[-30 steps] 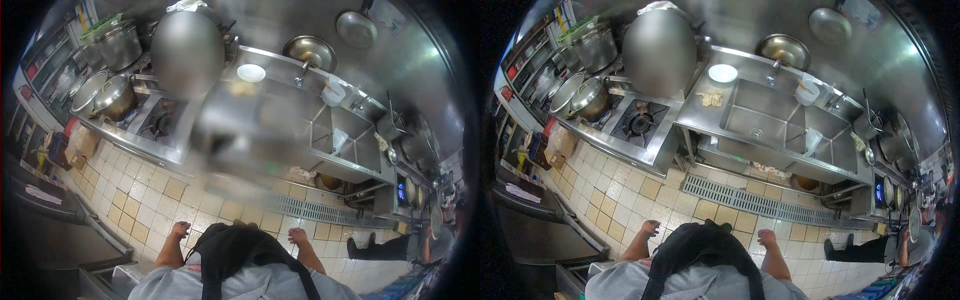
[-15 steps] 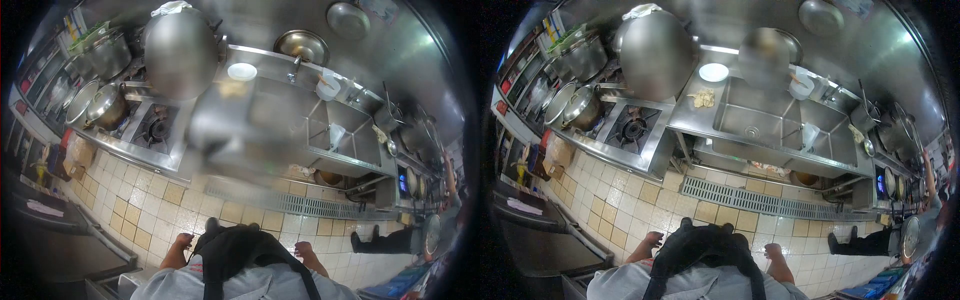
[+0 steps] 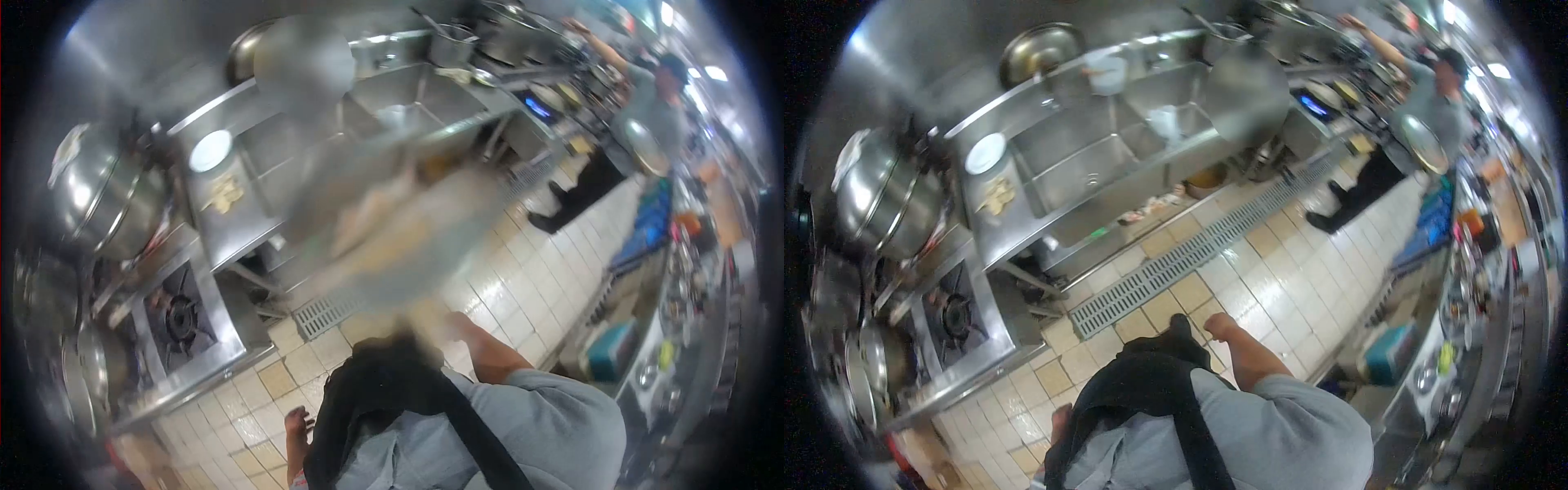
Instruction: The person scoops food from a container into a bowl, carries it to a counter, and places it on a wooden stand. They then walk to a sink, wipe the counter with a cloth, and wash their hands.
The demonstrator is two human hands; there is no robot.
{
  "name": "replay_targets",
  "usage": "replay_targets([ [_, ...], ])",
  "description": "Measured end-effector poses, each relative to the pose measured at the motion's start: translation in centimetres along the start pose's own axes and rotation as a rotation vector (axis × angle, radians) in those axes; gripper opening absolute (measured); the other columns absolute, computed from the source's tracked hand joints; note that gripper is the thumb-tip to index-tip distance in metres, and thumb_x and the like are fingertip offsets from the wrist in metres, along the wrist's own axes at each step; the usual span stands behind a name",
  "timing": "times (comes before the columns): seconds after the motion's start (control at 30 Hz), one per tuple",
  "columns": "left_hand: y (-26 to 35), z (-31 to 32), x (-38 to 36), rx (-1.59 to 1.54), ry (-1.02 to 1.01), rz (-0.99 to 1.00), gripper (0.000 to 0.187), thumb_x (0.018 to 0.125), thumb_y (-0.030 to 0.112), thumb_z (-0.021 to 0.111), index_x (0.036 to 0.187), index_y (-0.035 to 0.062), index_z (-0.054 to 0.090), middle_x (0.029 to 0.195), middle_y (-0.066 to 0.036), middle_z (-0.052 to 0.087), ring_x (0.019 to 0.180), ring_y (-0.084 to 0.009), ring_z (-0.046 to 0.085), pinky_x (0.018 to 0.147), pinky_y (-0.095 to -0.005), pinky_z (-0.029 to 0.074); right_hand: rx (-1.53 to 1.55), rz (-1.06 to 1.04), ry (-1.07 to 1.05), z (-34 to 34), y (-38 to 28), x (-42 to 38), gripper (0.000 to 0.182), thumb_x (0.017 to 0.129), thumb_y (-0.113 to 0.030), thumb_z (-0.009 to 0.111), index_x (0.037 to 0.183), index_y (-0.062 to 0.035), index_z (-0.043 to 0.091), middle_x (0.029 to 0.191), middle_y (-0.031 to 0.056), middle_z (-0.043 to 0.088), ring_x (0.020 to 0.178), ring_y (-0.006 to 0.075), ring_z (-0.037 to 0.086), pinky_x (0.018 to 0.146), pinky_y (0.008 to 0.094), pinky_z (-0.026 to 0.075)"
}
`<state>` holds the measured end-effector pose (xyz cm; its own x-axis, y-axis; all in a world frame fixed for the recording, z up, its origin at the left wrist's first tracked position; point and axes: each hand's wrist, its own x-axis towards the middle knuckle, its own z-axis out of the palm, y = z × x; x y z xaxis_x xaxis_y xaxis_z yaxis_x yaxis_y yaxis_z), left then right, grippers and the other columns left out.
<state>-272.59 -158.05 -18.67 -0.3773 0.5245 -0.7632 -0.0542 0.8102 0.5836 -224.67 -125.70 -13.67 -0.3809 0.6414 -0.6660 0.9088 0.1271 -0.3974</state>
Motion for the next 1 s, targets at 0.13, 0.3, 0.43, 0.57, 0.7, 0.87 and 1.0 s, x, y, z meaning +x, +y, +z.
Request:
replay_targets([
  [0.13,0.3,-1.1,-1.8,0.177,-0.099,-0.006,0.036,0.082,0.031,0.055,0.108,0.0059,0.054,0.1,-0.011,0.059,0.072,-0.0277,0.059,0.057,-0.0384,0.045,0.248,0.135,-0.024,7.4,5.6,-0.3,0.027,0.059,-0.01,0.066,0.085,-0.0066,0.063,0.083,0.0128,0.063,0.079,0.0311,0.062,0.066,0.0417,0.05],
  [0.3,-1.8,-2.6,1.4,0.261,-0.173,0.042,0.035,0.085,0.03,0.051,0.112,0.0079,0.052,0.102,-0.012,0.058,0.07,-0.0265,0.06,0.053,-0.0376,0.046,0.469,0.463,-0.046,9.7,4.7,-8.2,0.036,0.083,-0.033,0.048,0.075,-0.0008,0.064,0.068,0.013,0.064,0.056,0.0233,0.061,0.052,0.0369,0.05],
  [0.43,-0.9,-2.5,3.0,0.204,-0.152,0.07,0.037,0.085,0.031,0.052,0.114,0.008,0.049,0.103,-0.013,0.057,0.07,-0.0264,0.06,0.053,-0.0377,0.047,0.535,0.56,0.032,10.6,5.0,-11.0,0.036,0.082,-0.032,0.05,0.076,0.0,0.064,0.068,0.0136,0.063,0.055,0.0237,0.061,0.052,0.0368,0.05],
  [0.57,1.8,-0.7,4.4,0.068,-0.094,0.131,0.042,0.084,0.032,0.054,0.118,0.0074,0.046,0.104,-0.014,0.055,0.071,-0.0267,0.06,0.053,-0.0381,0.048,0.539,0.489,0.069,9.9,6.7,-11.7,0.036,0.082,-0.031,0.05,0.077,0.001,0.064,0.07,0.0147,0.063,0.055,0.0234,0.061,0.051,0.0372,0.05],
  [0.7,3.4,3.7,3.7,0.018,-0.102,0.017,0.037,0.084,0.03,0.052,0.112,0.0055,0.05,0.1,-0.014,0.057,0.071,-0.0264,0.059,0.054,-0.0379,0.046,0.547,0.367,0.25,8.9,10.5,-9.4,0.029,0.079,-0.026,0.05,0.075,-0.0015,0.064,0.062,0.013,0.061,0.051,0.0229,0.059,0.048,0.0383,0.048],
  [0.87,1.1,7.5,8.9,0.622,-0.247,0.325,0.03,0.084,0.03,0.049,0.088,0.0013,0.058,0.08,-0.013,0.061,0.068,-0.0226,0.058,0.055,-0.0385,0.044,0.472,0.304,0.43,6.2,12.3,-13.1,0.025,0.077,-0.024,0.05,0.072,-0.0035,0.064,0.056,0.0116,0.059,0.049,0.0239,0.058,0.048,0.0385,0.047],
  [1.0,2.0,10.4,7.6,0.584,-0.328,0.711,0.032,0.084,0.029,0.05,0.074,-0.0005,0.056,0.07,-0.014,0.059,0.067,-0.02,0.058,0.056,-0.0393,0.044,0.263,0.381,0.139,9.8,18.2,-14.1,0.028,0.079,-0.025,0.05,0.072,-0.0023,0.065,0.064,0.0124,0.062,0.055,0.0244,0.06,0.055,0.0379,0.049],
])
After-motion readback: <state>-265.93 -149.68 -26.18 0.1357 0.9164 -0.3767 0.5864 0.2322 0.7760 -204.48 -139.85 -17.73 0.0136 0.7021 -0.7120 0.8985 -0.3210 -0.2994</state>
